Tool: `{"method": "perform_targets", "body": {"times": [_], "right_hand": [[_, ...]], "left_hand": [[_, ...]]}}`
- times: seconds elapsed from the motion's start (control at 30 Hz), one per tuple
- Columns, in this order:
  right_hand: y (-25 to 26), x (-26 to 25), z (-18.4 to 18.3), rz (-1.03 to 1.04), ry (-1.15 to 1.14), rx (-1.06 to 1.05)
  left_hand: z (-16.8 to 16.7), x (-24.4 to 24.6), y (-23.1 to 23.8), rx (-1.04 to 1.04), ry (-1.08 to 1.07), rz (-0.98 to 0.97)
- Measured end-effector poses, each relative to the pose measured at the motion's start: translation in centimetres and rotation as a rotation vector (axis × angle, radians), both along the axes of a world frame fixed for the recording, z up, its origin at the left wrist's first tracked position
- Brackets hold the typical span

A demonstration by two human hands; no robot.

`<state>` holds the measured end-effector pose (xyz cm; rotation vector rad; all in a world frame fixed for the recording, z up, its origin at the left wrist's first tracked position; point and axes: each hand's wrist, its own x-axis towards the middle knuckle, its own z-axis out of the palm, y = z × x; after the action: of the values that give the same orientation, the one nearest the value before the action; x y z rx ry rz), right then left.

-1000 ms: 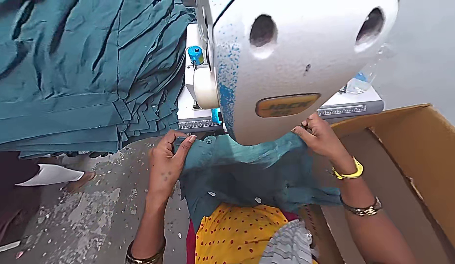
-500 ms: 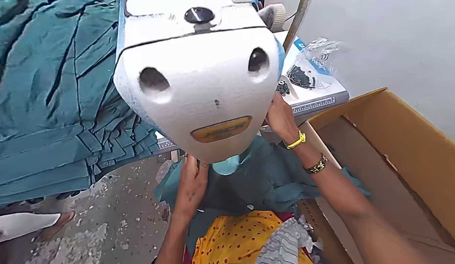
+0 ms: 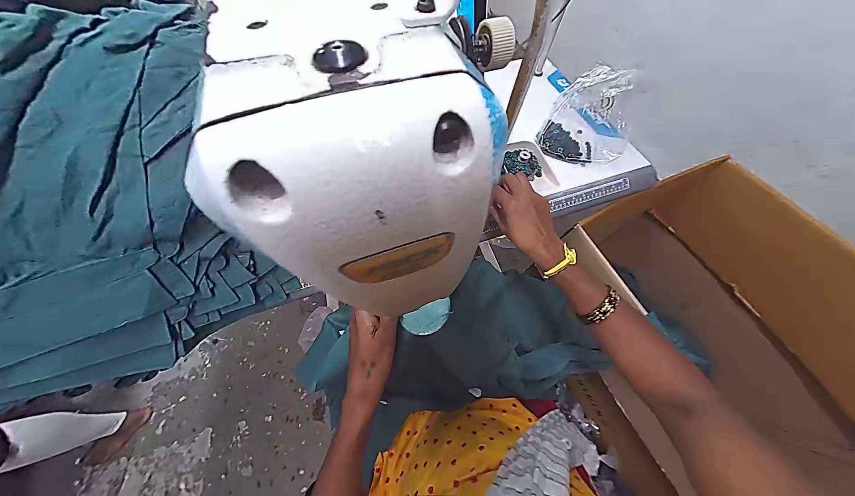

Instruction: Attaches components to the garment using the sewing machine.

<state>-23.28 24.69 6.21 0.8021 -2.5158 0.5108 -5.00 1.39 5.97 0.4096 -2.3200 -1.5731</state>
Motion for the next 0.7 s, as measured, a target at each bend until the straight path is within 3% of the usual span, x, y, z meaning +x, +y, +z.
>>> {"method": "perform_targets", "body": {"times": [0.1, 0.17, 0.23, 0.33, 0.4, 0.47, 0.53, 0.63, 0.7], "right_hand": [[0.5, 0.1, 0.4, 0.06, -0.051, -0.093], [0.8, 0.8, 0.7, 0.116, -0.04, -0.2], [0.2, 2.5, 2.1, 0.144, -0.022, -0.283], [-2.7, 7.0, 3.3, 0.345, 0.246, -0.224], [-4.9, 8.9, 3.5, 0.531, 0.434, -0.105], [-6.3, 8.8, 4.1, 0.61, 0.456, -0.048], [-6.5, 8.7, 4.3, 0.621, 0.319, -0.084], [-5.2, 10.3, 4.3, 0.806, -0.292, -0.31], [-4.5, 11.8, 3.9, 0.85, -0.492, -0.373]], "left_hand": [[-0.5, -0.2, -0.6, -0.04, 0.01, -0.025], [0.4, 0.6, -1.0, -0.209, 0.002, -0.063], [2.0, 2.7, -0.8, -0.366, 0.125, -0.184], [3.1, 5.3, -0.4, -0.345, 0.148, -0.436], [2.6, 4.9, -0.3, -0.404, 0.12, -0.457], [2.6, 4.6, 0.0, -0.461, 0.128, -0.448], [2.8, 5.0, 0.3, -0.424, 0.161, -0.411], [3.2, 5.5, -0.3, -0.209, 0.293, -0.342], [3.9, 5.9, -2.7, -0.096, 0.286, -0.27]]}}
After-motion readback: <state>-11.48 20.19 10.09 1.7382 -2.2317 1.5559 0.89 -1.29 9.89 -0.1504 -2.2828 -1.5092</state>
